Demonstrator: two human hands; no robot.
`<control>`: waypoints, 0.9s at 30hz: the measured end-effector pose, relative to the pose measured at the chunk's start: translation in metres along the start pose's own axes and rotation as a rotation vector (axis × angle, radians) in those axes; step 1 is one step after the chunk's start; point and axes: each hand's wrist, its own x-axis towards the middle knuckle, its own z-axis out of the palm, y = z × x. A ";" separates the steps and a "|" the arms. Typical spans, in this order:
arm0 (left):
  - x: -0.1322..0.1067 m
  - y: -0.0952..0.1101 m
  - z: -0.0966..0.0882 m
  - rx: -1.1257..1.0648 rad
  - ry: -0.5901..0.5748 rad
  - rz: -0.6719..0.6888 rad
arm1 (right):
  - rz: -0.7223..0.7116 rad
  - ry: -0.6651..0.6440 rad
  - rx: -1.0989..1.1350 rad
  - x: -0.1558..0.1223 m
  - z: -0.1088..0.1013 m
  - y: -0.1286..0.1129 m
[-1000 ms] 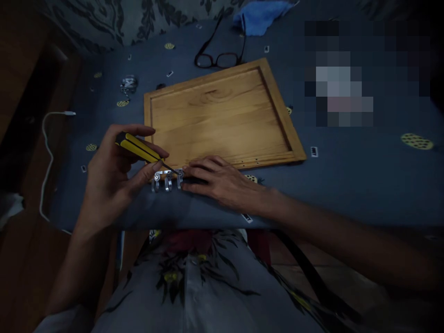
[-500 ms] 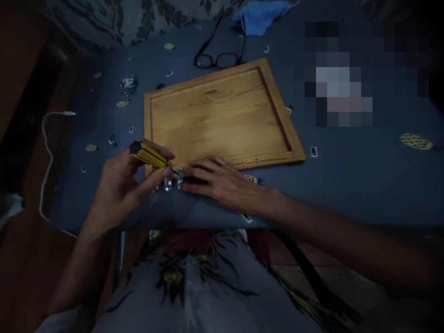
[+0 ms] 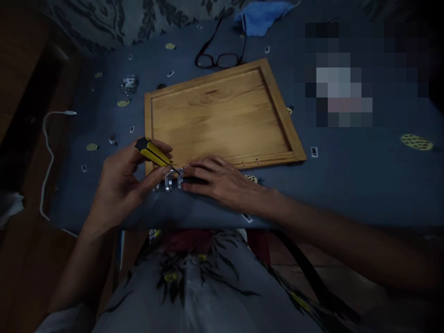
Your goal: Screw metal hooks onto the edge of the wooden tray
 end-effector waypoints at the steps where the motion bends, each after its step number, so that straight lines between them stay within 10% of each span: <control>1: -0.001 -0.001 0.000 -0.011 0.008 -0.012 | 0.000 -0.005 0.002 0.000 -0.001 0.000; 27: 0.000 -0.004 0.006 -0.064 0.017 -0.003 | 0.008 -0.026 -0.002 0.001 0.001 0.000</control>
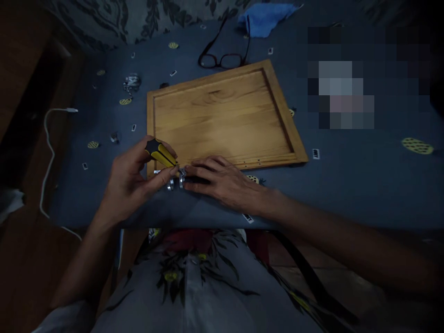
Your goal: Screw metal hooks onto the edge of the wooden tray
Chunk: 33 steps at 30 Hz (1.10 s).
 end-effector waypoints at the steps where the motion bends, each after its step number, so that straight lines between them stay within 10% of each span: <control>1: 0.000 0.000 0.001 -0.001 0.006 -0.004 | 0.000 -0.004 -0.002 0.000 0.000 0.000; 13: 0.000 -0.001 -0.017 0.060 -0.149 0.037 | 0.025 -0.021 0.048 -0.002 0.002 0.000; 20: 0.014 -0.005 -0.008 -0.037 0.109 -0.016 | 0.015 -0.028 0.060 -0.003 0.002 0.000; 28: 0.077 -0.028 0.013 0.342 -0.275 -0.024 | 0.014 -0.046 0.012 -0.004 0.003 0.000; 33: 0.094 -0.044 0.038 0.366 -0.323 -0.014 | 0.022 -0.070 0.004 -0.005 0.002 0.000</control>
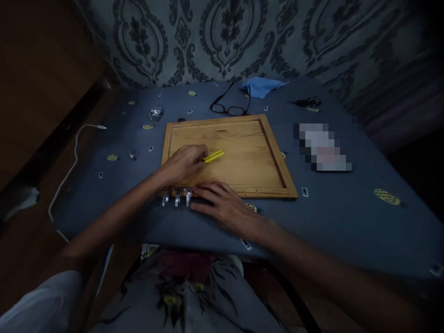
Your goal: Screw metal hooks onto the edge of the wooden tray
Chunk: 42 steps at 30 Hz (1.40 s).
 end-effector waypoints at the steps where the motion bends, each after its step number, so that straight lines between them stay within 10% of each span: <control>1: -0.002 -0.001 0.002 0.005 0.008 -0.001 | -0.001 -0.001 0.001 0.000 0.000 0.000; 13: -0.124 0.002 0.002 0.159 0.079 0.117 | -0.012 0.061 0.019 0.001 0.000 -0.001; 34: -0.125 -0.005 0.037 0.026 0.250 0.073 | 0.022 0.051 0.074 -0.001 -0.008 -0.001; 42: -0.125 -0.005 0.039 -0.015 0.223 0.015 | 0.282 0.119 -0.204 0.011 -0.027 0.054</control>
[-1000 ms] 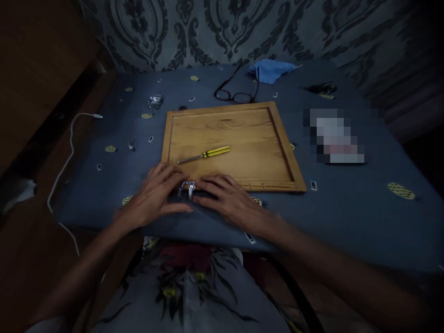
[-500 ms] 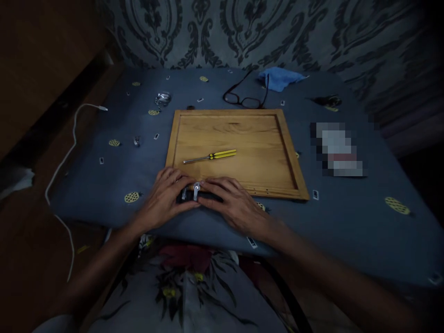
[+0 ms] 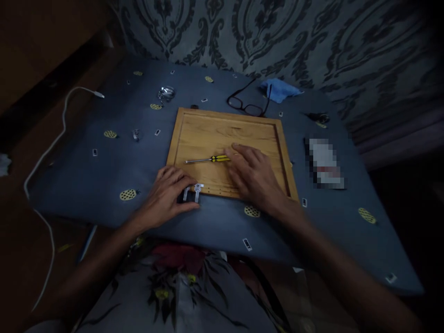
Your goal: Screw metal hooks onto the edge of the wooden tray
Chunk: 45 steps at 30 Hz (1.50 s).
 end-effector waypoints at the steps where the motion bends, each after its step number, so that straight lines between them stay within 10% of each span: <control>1: 0.000 0.000 0.000 -0.002 0.000 0.000 | 0.035 -0.036 -0.016 0.003 0.003 0.006; 10: 0.001 0.001 -0.002 -0.003 -0.007 0.005 | 0.048 0.005 0.178 0.006 0.008 0.018; 19: 0.001 -0.001 -0.003 0.013 0.022 0.053 | 0.247 0.468 0.489 0.021 -0.054 -0.015; 26: 0.002 0.002 -0.006 0.025 0.001 0.017 | 0.136 0.287 0.357 0.021 -0.049 -0.030; 45: 0.003 0.002 -0.005 0.053 -0.009 -0.019 | 0.180 0.375 0.638 0.010 -0.040 -0.056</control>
